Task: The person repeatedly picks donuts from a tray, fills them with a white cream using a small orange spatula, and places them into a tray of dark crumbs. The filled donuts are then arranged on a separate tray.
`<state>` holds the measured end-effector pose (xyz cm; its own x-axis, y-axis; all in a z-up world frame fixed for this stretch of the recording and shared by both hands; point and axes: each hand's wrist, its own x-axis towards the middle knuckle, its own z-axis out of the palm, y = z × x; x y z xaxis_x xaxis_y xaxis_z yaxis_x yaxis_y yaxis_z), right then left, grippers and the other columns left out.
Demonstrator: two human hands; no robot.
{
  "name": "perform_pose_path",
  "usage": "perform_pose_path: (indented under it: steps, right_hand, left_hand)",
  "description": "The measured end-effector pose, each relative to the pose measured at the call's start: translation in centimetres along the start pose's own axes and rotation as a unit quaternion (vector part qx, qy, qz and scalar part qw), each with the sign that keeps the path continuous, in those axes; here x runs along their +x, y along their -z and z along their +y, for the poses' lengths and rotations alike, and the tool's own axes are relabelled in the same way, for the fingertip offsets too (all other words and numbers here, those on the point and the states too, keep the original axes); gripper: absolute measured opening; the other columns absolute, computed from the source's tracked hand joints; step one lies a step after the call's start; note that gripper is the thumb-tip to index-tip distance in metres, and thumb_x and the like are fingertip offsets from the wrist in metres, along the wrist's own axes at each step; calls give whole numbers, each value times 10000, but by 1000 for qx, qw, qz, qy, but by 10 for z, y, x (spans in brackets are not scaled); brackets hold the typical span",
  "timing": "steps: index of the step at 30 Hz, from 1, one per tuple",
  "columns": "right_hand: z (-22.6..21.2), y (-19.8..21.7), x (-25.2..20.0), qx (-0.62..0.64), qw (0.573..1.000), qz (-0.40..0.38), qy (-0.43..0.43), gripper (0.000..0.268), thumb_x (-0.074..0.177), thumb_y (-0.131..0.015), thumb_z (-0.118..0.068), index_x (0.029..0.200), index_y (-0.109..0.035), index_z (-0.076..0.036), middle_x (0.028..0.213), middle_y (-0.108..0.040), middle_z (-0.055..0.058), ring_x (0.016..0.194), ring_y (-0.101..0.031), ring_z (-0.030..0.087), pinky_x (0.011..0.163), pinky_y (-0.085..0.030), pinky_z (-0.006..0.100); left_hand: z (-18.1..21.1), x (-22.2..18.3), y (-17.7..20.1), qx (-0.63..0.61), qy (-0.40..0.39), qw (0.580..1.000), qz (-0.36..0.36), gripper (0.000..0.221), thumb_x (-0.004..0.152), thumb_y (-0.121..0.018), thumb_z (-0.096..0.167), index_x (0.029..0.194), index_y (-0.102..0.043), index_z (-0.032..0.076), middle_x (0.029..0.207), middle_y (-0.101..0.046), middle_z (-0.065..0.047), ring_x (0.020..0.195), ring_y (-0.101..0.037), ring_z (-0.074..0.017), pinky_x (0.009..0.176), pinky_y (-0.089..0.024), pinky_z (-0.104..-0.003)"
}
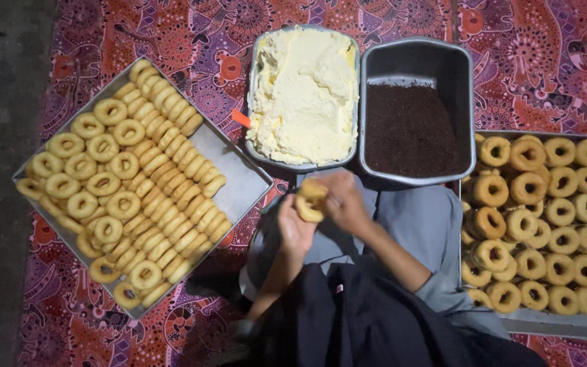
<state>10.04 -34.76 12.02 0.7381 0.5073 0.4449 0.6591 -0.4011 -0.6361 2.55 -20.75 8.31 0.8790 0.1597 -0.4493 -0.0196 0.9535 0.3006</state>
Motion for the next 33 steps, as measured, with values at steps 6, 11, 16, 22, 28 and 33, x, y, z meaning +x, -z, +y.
perform_pose_path:
  steps: [6,11,16,22,28,33]
  right_hand:
    - [8,-30,9,362,866,-125,-322,193,979,-794,-154,1061,-724,6,1035,-727,148,969,-670,203,891,-557,335]
    - [44,-52,85,57,987,-42,-146,376,828,-805,-146,1167,-685,-38,989,-692,156,871,-699,276,787,-560,360]
    - [30,-45,125,24,988,-89,-124,312,817,-791,-104,1123,-745,-69,989,-708,152,925,-686,314,832,-563,397]
    - [15,-32,97,144,976,-153,-50,264,799,-769,-93,1063,-757,-79,1007,-722,123,951,-690,290,851,-558,377]
    - [56,-13,116,-45,993,-96,-61,250,778,-801,-70,1028,-786,-70,957,-724,130,956,-663,342,862,-545,424]
    - [30,-2,96,107,987,-119,19,223,788,-751,-35,1010,-767,-55,1013,-744,112,984,-683,315,895,-553,410]
  left_hand:
    - [0,35,39,383,-360,849,49,251,1047,-552,266,1204,-482,83,1137,-566,-72,1003,-558,-158,886,-478,-339]
    - [12,66,65,157,-183,967,78,389,1069,-550,327,1272,-553,-5,1219,-586,-121,1112,-567,-217,968,-477,-401]
    - [34,89,67,-19,-85,996,-13,556,1068,-438,464,1352,-543,-2,1311,-607,-128,1223,-580,-270,1085,-454,-441]
    - [38,98,60,29,-52,998,5,571,1057,-395,461,1412,-518,31,1378,-582,-132,1265,-559,-258,1104,-407,-432]
    - [24,91,55,51,-88,993,-63,564,1092,-442,384,1453,-469,-48,1464,-534,-157,1380,-490,-277,1206,-349,-451]
    - [23,86,39,39,-78,991,-105,577,1054,-481,341,1498,-424,-23,1516,-507,-132,1419,-468,-261,1235,-323,-420]
